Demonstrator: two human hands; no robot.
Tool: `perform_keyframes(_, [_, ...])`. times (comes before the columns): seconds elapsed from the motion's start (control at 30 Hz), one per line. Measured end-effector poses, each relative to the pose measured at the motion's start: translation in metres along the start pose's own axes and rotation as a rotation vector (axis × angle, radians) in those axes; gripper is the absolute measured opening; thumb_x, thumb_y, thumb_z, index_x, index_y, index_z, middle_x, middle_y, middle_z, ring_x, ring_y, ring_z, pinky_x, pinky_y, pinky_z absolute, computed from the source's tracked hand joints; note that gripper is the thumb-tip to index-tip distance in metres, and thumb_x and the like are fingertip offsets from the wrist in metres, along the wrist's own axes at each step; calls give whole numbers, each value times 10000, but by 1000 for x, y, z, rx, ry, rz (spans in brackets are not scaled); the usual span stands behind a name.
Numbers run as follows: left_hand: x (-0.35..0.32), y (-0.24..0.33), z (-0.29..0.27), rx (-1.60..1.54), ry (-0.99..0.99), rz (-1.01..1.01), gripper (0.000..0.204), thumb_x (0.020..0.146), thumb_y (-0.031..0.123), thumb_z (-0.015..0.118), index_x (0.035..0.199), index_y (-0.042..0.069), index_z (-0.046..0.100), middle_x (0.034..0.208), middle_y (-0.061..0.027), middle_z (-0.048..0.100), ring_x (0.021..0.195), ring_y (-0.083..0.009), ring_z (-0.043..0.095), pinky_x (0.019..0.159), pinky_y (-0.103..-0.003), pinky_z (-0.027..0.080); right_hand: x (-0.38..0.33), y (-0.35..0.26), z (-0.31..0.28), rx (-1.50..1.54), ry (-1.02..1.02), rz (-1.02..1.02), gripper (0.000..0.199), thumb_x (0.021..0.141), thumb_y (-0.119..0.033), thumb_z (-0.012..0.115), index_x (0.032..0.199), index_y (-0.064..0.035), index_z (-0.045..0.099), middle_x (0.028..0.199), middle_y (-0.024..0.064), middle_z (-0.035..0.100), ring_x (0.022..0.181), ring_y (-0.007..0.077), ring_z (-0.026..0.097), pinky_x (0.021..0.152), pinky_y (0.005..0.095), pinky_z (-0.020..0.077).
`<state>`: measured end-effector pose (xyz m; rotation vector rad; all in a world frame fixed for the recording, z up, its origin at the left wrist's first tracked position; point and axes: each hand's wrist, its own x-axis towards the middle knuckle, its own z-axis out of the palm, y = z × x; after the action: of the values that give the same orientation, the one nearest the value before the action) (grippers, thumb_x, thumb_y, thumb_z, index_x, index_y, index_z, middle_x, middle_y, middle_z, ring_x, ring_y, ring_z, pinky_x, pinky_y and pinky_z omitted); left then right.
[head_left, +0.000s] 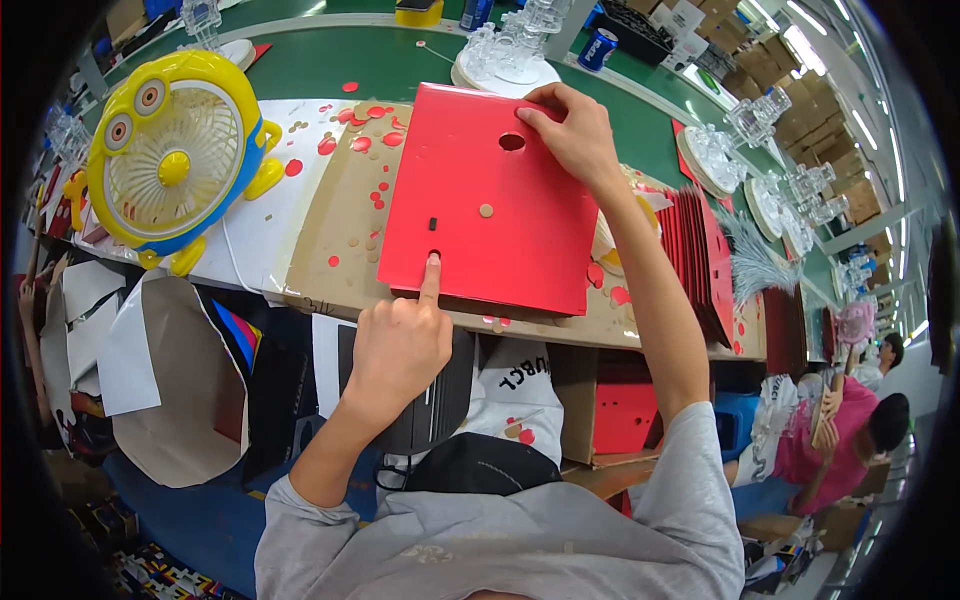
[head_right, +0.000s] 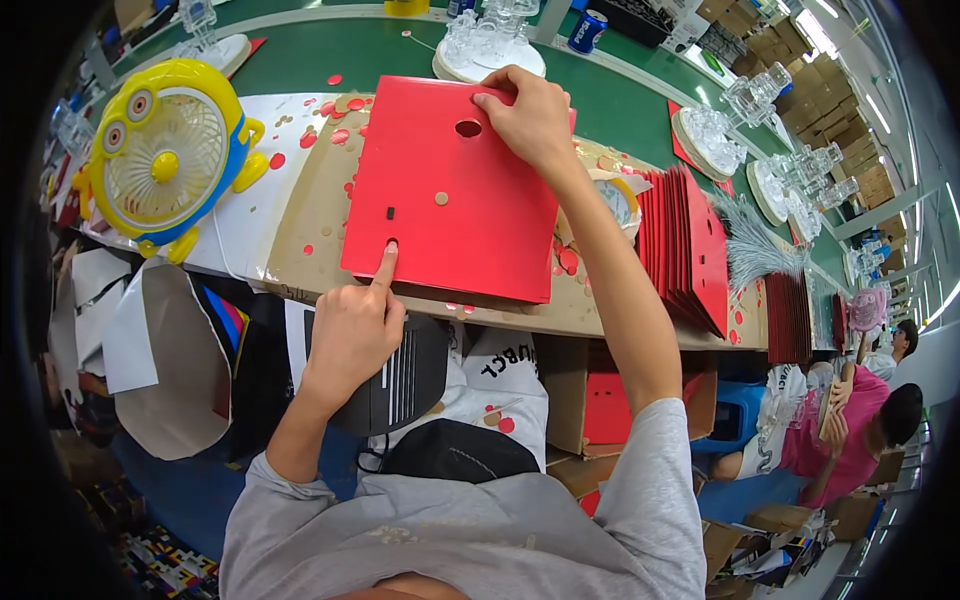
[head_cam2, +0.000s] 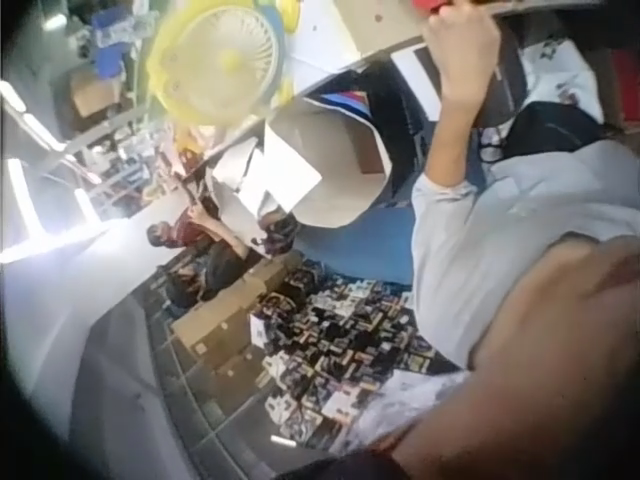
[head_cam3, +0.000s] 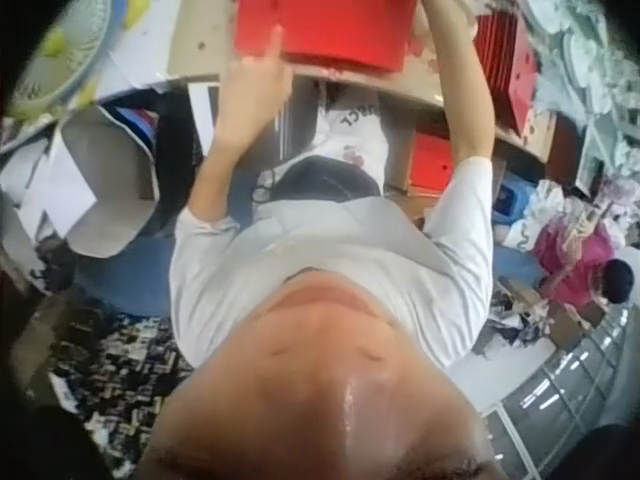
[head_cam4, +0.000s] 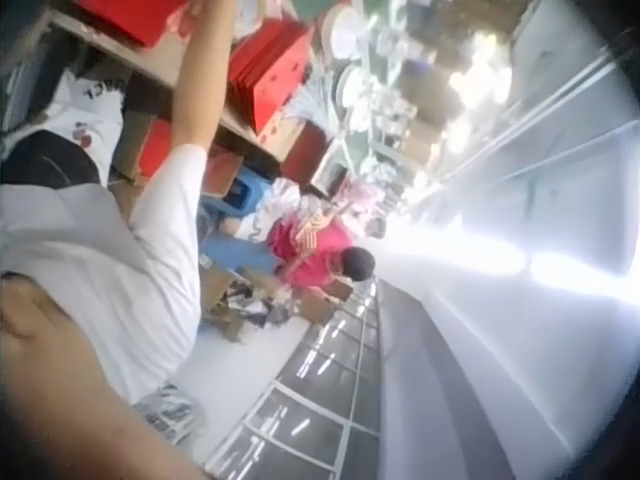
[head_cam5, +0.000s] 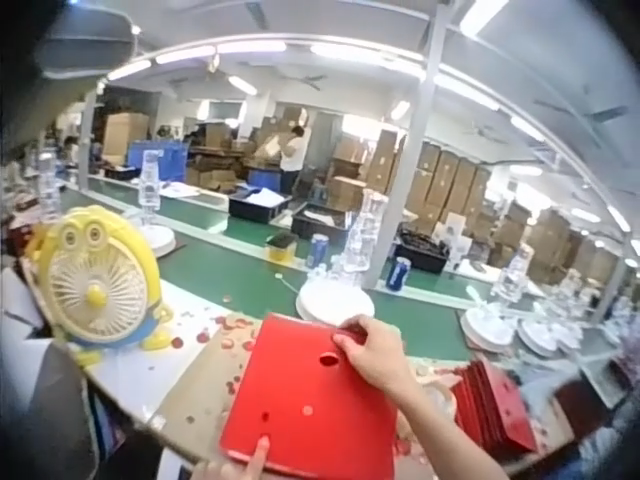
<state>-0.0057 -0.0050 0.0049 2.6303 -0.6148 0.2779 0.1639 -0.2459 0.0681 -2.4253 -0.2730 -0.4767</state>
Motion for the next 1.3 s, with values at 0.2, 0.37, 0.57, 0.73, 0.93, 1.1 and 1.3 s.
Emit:
perform_keyframes(0.2, [-1,1,-2,5,22,-17,555,826,120,585,1350,-60,562,509,-173,552,473,-334,606,540,-446,525,-2,-31,-13,-214,160,-63,322,821,-247,748,1030,-9,693,977,123,745,888,218,714,824,332,543])
perform_keyframes(0.37, [-6,3,-5,14,39,-26,541,831,122,582,1347,-40,575,515,-185,556,485,-347,612,558,-455,531,-14,-53,-38,-60,47,-274,417,729,-175,805,1078,-17,641,1004,141,728,940,289,707,874,358,533])
perform_keyframes(0.57, [-11,2,-4,11,55,-56,513,839,108,591,1338,-11,593,535,-188,570,502,-352,615,585,-466,534,-28,-73,-35,-245,129,-335,420,721,-215,812,1072,-50,651,1027,129,718,942,298,674,860,387,474])
perform_keyframes(0.73, [-17,4,-17,-5,82,-26,482,845,67,607,1327,61,623,569,-172,588,513,-348,606,585,-460,523,-34,-68,-40,-332,215,-312,314,865,-335,702,1117,-150,733,985,83,722,889,249,663,814,385,422])
perform_keyframes(0.93, [-39,23,-60,-207,117,161,498,787,-75,625,1262,62,687,511,-95,477,395,-179,451,451,-322,356,-26,-7,-110,-226,312,-196,311,932,-365,621,1081,-123,745,878,101,724,805,264,685,742,376,508])
perform_keyframes(1.1, [-56,16,-61,-368,85,88,394,784,-65,615,1151,19,733,499,-57,467,406,-112,390,458,-263,296,-73,118,-208,-3,367,-134,328,937,-354,628,1012,-59,753,866,124,739,829,225,704,770,345,529])
perform_keyframes(1.3, [-29,35,-35,-561,-100,72,226,805,-49,635,971,25,768,519,-34,521,422,-62,402,461,-230,285,-149,252,-278,151,263,566,417,941,-446,636,1168,-114,746,933,10,689,841,92,595,765,247,475])
